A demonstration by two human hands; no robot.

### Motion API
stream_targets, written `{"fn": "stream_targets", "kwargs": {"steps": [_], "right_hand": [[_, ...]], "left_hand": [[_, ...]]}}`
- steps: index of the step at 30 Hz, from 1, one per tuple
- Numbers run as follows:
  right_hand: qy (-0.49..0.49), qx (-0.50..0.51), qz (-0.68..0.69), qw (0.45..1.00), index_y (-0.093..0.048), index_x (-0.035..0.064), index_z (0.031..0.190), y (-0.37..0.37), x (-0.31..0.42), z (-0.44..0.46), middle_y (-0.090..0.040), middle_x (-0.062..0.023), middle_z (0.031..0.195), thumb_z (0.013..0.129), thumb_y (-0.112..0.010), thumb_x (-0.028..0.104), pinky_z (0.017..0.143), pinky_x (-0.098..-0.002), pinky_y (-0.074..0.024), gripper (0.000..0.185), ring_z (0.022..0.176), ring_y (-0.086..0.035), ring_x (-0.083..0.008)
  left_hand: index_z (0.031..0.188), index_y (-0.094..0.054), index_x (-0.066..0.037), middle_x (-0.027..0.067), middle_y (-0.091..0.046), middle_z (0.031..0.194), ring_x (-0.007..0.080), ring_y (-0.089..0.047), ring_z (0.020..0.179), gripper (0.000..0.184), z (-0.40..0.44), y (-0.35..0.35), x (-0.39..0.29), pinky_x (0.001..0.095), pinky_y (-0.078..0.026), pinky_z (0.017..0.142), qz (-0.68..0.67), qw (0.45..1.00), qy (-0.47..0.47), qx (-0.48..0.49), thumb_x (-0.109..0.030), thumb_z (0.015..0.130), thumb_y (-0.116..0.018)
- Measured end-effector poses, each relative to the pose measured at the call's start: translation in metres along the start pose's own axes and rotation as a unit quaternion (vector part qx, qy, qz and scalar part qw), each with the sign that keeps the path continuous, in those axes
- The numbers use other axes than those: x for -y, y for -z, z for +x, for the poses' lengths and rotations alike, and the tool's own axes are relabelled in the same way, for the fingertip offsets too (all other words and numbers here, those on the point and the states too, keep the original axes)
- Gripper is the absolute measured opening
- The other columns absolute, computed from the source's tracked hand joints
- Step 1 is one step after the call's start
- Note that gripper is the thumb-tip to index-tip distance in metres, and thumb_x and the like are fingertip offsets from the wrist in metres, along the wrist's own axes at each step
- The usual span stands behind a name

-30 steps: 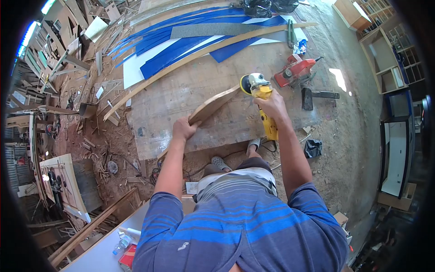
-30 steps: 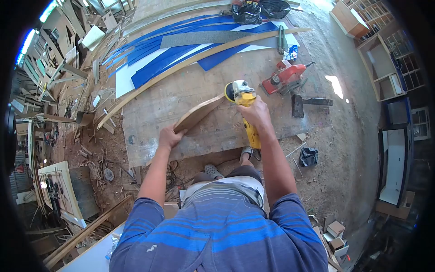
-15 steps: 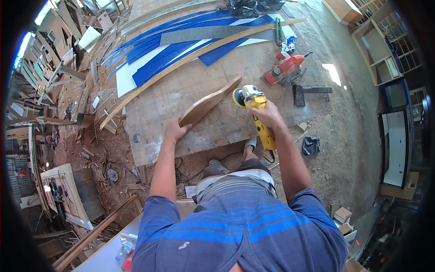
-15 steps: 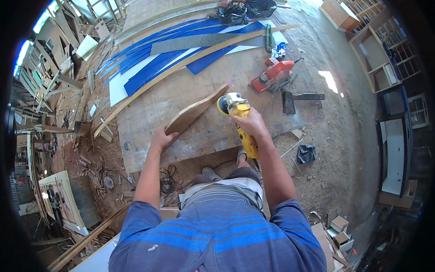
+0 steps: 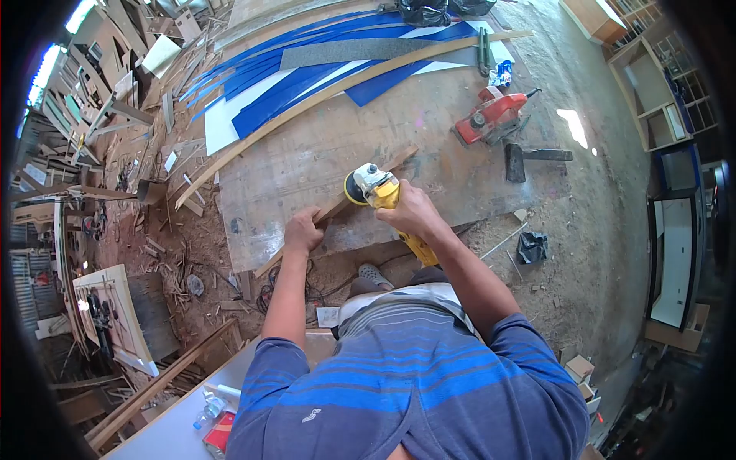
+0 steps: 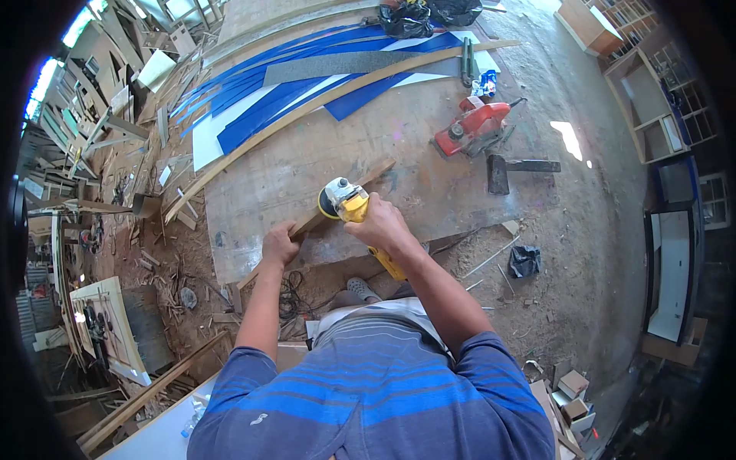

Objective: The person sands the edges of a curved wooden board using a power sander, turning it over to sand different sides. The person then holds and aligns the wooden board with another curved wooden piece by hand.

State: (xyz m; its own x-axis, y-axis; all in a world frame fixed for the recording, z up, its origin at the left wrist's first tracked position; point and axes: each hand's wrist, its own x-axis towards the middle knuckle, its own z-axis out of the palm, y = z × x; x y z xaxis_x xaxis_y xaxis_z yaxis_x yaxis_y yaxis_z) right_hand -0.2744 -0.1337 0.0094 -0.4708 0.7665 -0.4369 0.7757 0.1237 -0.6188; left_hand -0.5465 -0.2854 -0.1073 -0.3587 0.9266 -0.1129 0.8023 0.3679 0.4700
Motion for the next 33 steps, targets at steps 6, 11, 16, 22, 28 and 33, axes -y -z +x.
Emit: {"fn": "stream_targets", "kwargs": {"steps": [6,11,16,22,28,33], "right_hand": [[-0.017,0.0,-0.01,1.0,-0.055,-0.0074,0.13,0.0,0.006,0.002,-0.072,-0.0321,0.125,0.081,-0.082,0.04,0.105,-0.0506,-0.0558,0.073,0.121,-0.069,-0.046],[-0.015,-0.044,-0.015,0.999,-0.056,-0.0069,0.129,0.003,-0.008,0.011,-0.071,-0.0325,0.127,0.082,-0.08,0.038,0.106,-0.0513,-0.0556,0.07,0.122,-0.069,-0.047],[-0.031,-0.082,-0.036,0.996,-0.057,-0.007,0.128,0.012,-0.021,0.023,-0.073,-0.0323,0.122,0.082,-0.08,0.036,0.105,-0.0524,-0.0555,0.066,0.119,-0.07,-0.0478],[-0.036,-0.083,-0.024,0.996,-0.057,-0.0072,0.127,0.018,-0.02,0.022,-0.073,-0.0321,0.12,0.083,-0.08,0.036,0.102,-0.0531,-0.0563,0.066,0.117,-0.071,-0.0475],[0.001,-0.023,-0.031,0.999,-0.055,-0.007,0.124,-0.001,0.008,0.002,-0.074,-0.0319,0.117,0.082,-0.081,0.038,0.1,-0.0532,-0.0568,0.067,0.115,-0.071,-0.0482],[0.004,-0.045,-0.031,0.998,-0.055,-0.0061,0.125,-0.006,0.004,0.004,-0.074,-0.0312,0.117,0.082,-0.081,0.038,0.101,-0.0535,-0.0566,0.067,0.114,-0.071,-0.0483]], "left_hand": [[0.111,-0.076,-0.015,0.0169,-0.078,0.11,0.0404,-0.073,0.106,0.029,0.001,0.0,-0.001,0.0512,-0.059,0.089,0.006,1.0,0.004,0.009,-0.029,0.086,-0.079],[0.112,-0.076,-0.013,0.017,-0.078,0.11,0.0406,-0.074,0.105,0.032,0.0,0.0,-0.002,0.0507,-0.059,0.088,0.012,1.0,0.003,0.004,-0.024,0.082,-0.079],[0.112,-0.076,-0.012,0.017,-0.078,0.109,0.0409,-0.074,0.104,0.033,0.001,-0.001,0.001,0.0501,-0.059,0.089,0.014,1.0,-0.002,0.008,-0.025,0.081,-0.08],[0.111,-0.076,-0.013,0.0168,-0.078,0.107,0.0408,-0.074,0.103,0.036,0.002,0.0,0.0,0.0503,-0.059,0.087,0.011,1.0,-0.015,0.004,-0.038,0.087,-0.084],[0.109,-0.077,-0.013,0.0161,-0.078,0.106,0.0407,-0.074,0.103,0.035,0.002,0.0,0.0,0.051,-0.059,0.087,0.016,1.0,-0.019,0.002,-0.039,0.088,-0.083],[0.109,-0.077,-0.013,0.0158,-0.078,0.105,0.0404,-0.074,0.103,0.034,0.001,0.001,-0.003,0.0508,-0.059,0.086,0.013,1.0,-0.01,0.006,-0.04,0.089,-0.083]]}}
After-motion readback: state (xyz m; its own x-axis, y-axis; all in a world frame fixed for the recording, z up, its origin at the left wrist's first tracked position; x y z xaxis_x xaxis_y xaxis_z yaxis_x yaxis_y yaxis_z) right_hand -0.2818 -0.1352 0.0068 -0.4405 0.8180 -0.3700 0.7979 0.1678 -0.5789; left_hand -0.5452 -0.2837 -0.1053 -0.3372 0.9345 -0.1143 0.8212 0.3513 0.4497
